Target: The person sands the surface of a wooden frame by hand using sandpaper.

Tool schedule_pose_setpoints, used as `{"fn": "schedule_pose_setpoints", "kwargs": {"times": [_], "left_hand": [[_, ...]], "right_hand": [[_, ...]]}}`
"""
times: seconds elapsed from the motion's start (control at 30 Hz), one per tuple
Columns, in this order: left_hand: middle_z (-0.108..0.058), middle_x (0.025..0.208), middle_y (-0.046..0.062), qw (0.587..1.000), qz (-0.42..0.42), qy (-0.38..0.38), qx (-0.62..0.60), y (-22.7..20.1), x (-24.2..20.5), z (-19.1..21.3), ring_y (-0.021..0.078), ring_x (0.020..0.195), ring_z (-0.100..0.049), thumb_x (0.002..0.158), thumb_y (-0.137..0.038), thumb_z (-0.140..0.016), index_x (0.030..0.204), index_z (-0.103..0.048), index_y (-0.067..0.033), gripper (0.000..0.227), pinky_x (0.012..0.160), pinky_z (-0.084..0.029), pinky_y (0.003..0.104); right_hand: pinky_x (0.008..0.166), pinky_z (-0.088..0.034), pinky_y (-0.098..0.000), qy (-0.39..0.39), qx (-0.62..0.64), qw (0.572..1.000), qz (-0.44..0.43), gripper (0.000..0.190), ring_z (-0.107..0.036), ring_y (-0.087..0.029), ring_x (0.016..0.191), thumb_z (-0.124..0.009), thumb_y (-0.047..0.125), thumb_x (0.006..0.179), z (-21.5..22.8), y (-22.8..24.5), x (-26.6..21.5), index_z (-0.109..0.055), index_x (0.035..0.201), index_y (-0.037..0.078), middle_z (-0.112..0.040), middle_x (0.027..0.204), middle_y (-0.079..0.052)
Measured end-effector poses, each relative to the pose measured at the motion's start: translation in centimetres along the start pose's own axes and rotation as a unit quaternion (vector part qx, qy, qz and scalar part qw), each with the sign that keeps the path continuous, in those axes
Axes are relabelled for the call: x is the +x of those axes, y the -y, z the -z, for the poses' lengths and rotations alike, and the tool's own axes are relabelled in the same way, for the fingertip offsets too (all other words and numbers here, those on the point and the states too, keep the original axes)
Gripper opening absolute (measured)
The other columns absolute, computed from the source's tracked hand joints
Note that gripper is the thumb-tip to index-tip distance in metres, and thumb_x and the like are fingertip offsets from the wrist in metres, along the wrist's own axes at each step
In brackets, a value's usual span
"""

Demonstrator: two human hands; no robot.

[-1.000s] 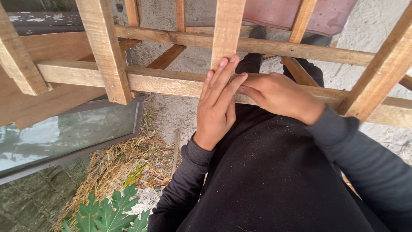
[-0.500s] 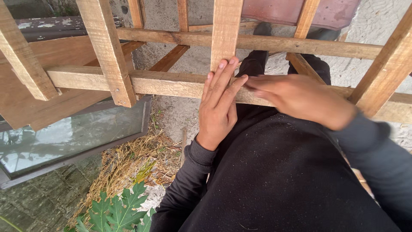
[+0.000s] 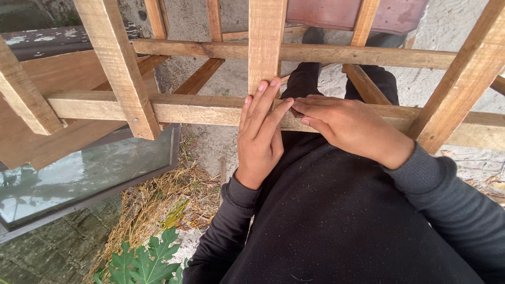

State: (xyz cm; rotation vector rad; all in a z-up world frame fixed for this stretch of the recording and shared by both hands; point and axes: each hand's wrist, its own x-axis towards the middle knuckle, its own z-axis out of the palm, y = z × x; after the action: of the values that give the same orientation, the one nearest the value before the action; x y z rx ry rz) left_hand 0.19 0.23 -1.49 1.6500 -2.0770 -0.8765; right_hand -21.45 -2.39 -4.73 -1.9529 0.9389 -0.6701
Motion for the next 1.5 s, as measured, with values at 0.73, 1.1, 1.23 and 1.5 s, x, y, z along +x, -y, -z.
{"fn": "schedule_pose_setpoints", "kwargs": {"times": [0.73,1.1,1.23,1.5], "left_hand": [[-0.05,0.159,0.007,1.0,0.002,-0.012,0.005,-0.5,0.0,0.0,0.0254,0.155,-0.041,0.094,0.011,-0.056,0.132,-0.067,-0.0113,0.045,0.132,-0.031,0.048],[-0.047,0.162,0.004,1.0,0.005,-0.007,-0.02,-0.3,-0.2,-0.2,0.0209,0.158,-0.037,0.097,0.009,-0.058,0.134,-0.067,-0.0132,0.044,0.135,-0.028,0.048],[-0.046,0.162,0.004,1.0,-0.001,-0.01,-0.013,0.0,-0.2,-0.3,0.0212,0.157,-0.036,0.098,0.01,-0.058,0.135,-0.067,-0.0127,0.045,0.134,-0.027,0.049],[-0.047,0.161,0.006,1.0,-0.001,-0.005,-0.016,-0.3,0.0,0.1,0.023,0.157,-0.037,0.093,0.014,-0.055,0.136,-0.066,-0.0115,0.051,0.133,-0.028,0.049]], "right_hand": [[0.087,-0.059,-0.0423,0.177,0.099,0.97,-0.132,0.035,-0.075,-0.03,0.099,-0.061,0.025,0.096,0.6,-1.5,0.8,-0.069,0.124,0.004,-0.073,0.123,-0.014],[0.039,-0.051,-0.0298,0.277,-0.028,0.907,-0.317,0.048,-0.052,-0.017,0.032,-0.058,0.036,0.093,6.6,0.2,-3.2,-0.065,0.14,0.025,-0.076,0.112,-0.003],[0.04,-0.048,-0.025,0.37,-0.218,0.849,-0.307,0.05,-0.05,-0.01,0.037,-0.044,0.038,0.102,5.6,1.0,-3.0,-0.059,0.149,0.03,-0.079,0.087,0.0],[0.05,-0.053,-0.0298,0.351,-0.173,0.876,-0.282,0.043,-0.07,-0.018,0.061,-0.041,0.039,0.103,6.1,-1.0,-3.1,-0.067,0.132,0.02,-0.076,0.093,-0.006]]}}
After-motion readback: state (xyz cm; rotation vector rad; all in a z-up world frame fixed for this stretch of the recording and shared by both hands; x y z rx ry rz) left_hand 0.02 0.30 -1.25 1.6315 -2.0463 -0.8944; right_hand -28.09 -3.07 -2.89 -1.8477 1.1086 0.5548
